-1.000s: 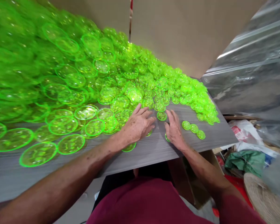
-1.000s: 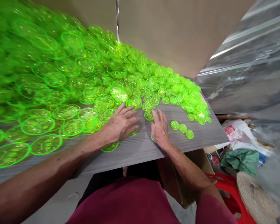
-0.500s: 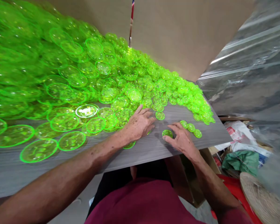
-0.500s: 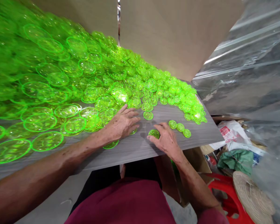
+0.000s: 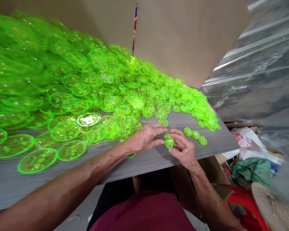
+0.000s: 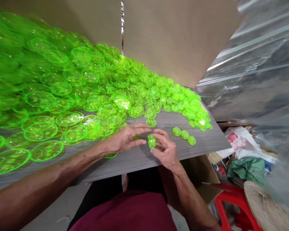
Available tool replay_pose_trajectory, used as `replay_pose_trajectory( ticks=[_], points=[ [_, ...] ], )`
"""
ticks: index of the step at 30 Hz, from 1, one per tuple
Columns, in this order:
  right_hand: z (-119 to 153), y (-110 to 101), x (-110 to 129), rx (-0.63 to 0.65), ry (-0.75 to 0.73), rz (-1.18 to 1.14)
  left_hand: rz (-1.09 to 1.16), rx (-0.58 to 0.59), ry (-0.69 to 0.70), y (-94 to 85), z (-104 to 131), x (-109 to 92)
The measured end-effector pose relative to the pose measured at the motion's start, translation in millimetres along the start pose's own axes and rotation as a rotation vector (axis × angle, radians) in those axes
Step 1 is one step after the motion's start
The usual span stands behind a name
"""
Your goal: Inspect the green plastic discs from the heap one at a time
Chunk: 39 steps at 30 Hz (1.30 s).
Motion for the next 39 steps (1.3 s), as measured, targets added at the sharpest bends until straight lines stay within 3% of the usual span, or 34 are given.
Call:
replay_pose_trajectory(
  ticks=[6,10,15,20,26,29,31,33,36,39],
  points=[
    [2.3,2.3,-1.4,-0.077,0.036,0.018,0.143,-0.031,-0.003,-3.0,-0.4,-4.5],
    [3.4,1.8,3.4,-0.163,-0.010,0.126,0.185,-0.034,-0.100,-5.0,0.0,-0.2],
    [5.5,-1.4,4.4,-0.261,0.011,0.243,0.450,0.069,-0.293,2.0,1.1,2.9],
    [8.0,1.3,7.1,-0.284,0.037,0.272,0.554,0.071,-0.353,5.8,0.8,2.6],
    [4.2,15.8,-12.0,-0.207,0.203,-0.048,0.556,0.040,-0.416,15.0,4.4,8.4],
    [3.5,9.6,-22.2,-0.203,0.240,-0.118,0.531,0.028,-0.428,10.1,3.7,11.4],
    [5.3,-11.3,-18.9,-0.282,0.167,0.060,0.447,-0.065,-0.450,-4.5,3.3,18.8],
    [9.8,-34.9,-6.3,-0.368,0.039,0.383,0.386,-0.219,-0.479,-24.4,5.0,28.8],
    [16.3,-48.4,3.7,-0.304,-0.098,0.687,0.372,-0.411,-0.512,-46.5,10.0,40.7],
    [23.5,-49.0,2.8,-0.211,-0.188,0.842,0.305,-0.459,-0.491,-54.3,10.5,40.6]
  ],
)
Point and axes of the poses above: each hand's wrist, its own z-axis away from the middle knuckle, its own y-axis out of the palm, x = y × z, the point moved 8 cm from there along -z, towards the middle knuckle, and after that the axes turned 4 degrees about z, right-handed, at the moved point
